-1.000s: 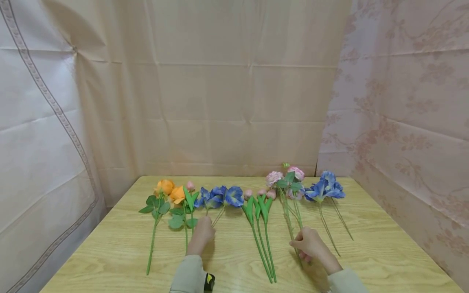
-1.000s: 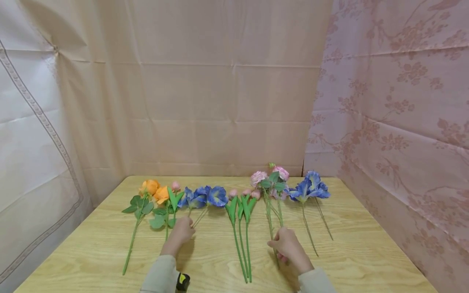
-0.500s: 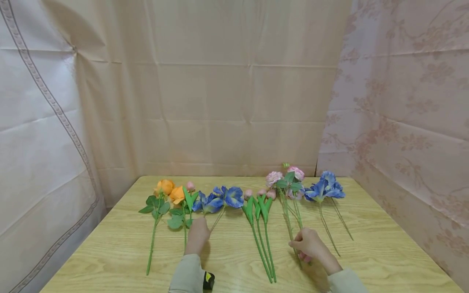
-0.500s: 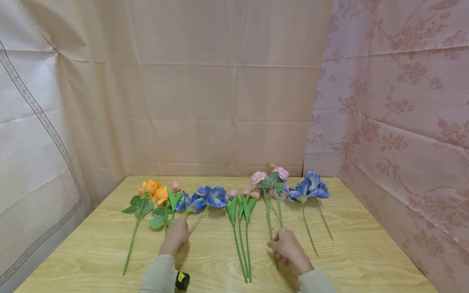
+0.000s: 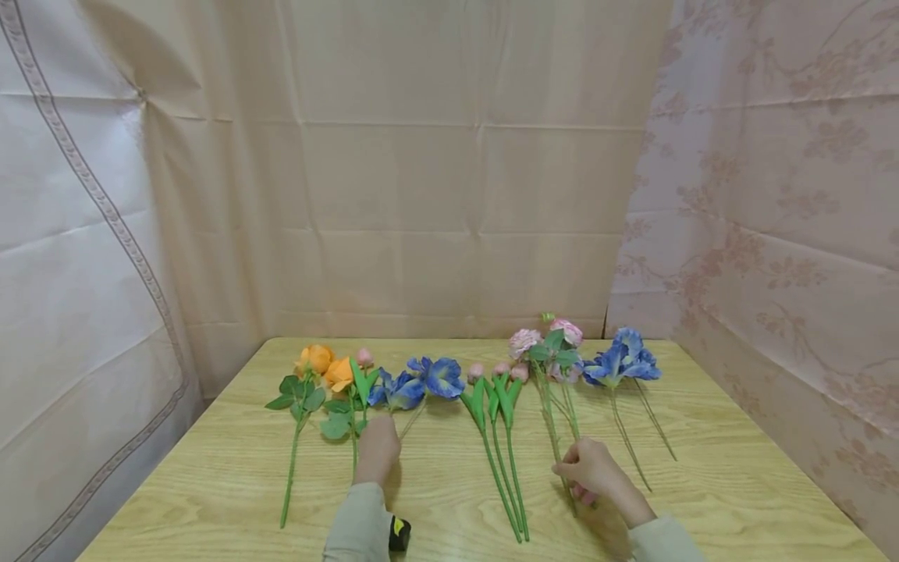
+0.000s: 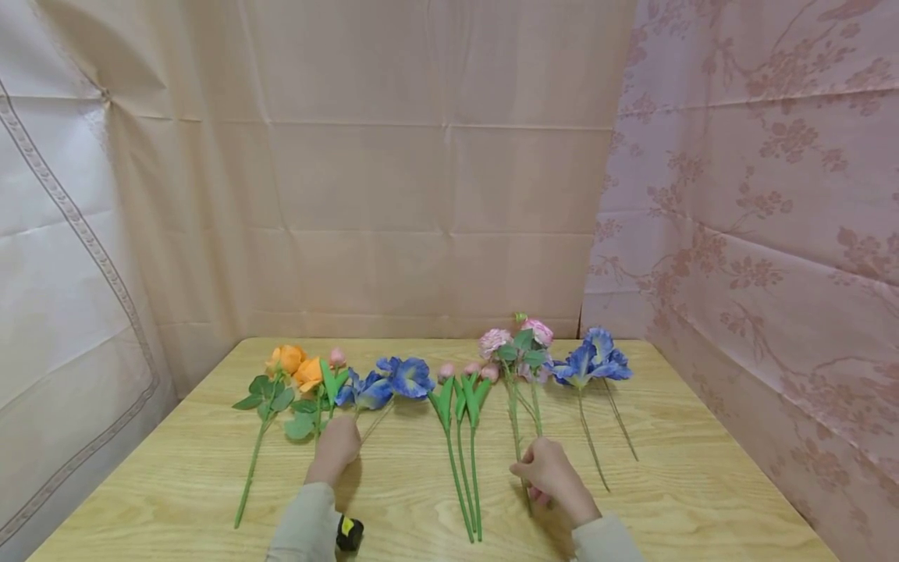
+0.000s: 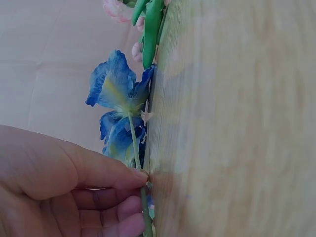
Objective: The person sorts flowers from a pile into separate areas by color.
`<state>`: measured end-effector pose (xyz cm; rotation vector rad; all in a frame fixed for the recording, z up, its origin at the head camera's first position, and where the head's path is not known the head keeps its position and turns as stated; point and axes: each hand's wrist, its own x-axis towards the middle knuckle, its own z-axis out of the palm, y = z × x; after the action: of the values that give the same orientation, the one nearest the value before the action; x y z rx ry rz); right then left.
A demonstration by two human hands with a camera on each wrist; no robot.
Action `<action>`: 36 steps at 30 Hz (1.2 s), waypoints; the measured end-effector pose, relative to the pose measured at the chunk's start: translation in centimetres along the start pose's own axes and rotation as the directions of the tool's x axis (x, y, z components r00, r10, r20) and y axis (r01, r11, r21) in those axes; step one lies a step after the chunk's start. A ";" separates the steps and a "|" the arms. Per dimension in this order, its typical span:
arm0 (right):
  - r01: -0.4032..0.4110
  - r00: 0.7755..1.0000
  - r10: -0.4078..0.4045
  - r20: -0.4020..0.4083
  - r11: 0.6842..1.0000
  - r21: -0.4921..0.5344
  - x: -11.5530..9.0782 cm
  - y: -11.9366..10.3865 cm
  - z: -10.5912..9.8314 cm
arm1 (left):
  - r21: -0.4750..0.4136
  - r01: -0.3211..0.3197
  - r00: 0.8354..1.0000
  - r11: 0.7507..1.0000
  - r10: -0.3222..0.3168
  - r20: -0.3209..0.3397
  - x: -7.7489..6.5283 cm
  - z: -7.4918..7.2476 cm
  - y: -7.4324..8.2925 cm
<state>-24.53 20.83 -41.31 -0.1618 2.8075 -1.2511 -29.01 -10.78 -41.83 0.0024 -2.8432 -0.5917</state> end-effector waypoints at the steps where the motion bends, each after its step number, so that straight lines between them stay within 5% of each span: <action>1: 0.003 1.000 -0.003 0.002 1.000 0.002 0.0 0.0 0.0 | 0.004 0.001 1.000 1.000 -0.001 -0.002 0.0 0.0 0.0; 22: 0.011 0.999 -0.012 0.038 1.000 0.014 -0.1 -0.2 -0.1 | -0.016 0.018 0.996 1.000 -0.019 -0.086 0.8 0.1 -0.7; 29: 0.040 0.999 -0.041 0.033 0.999 0.029 -0.1 -0.2 -0.2 | -0.026 -0.045 0.976 0.999 0.039 -0.216 0.6 -0.1 -0.7; 36: 0.058 0.998 -0.060 0.032 0.997 0.055 -0.3 -0.2 -0.4 | -0.163 0.004 0.986 0.987 -0.030 -0.162 0.7 -0.5 -0.6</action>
<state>-24.25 21.05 -40.86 -0.2624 2.7566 -1.3221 -29.63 -11.54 -41.42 0.0450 -2.6320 -0.7873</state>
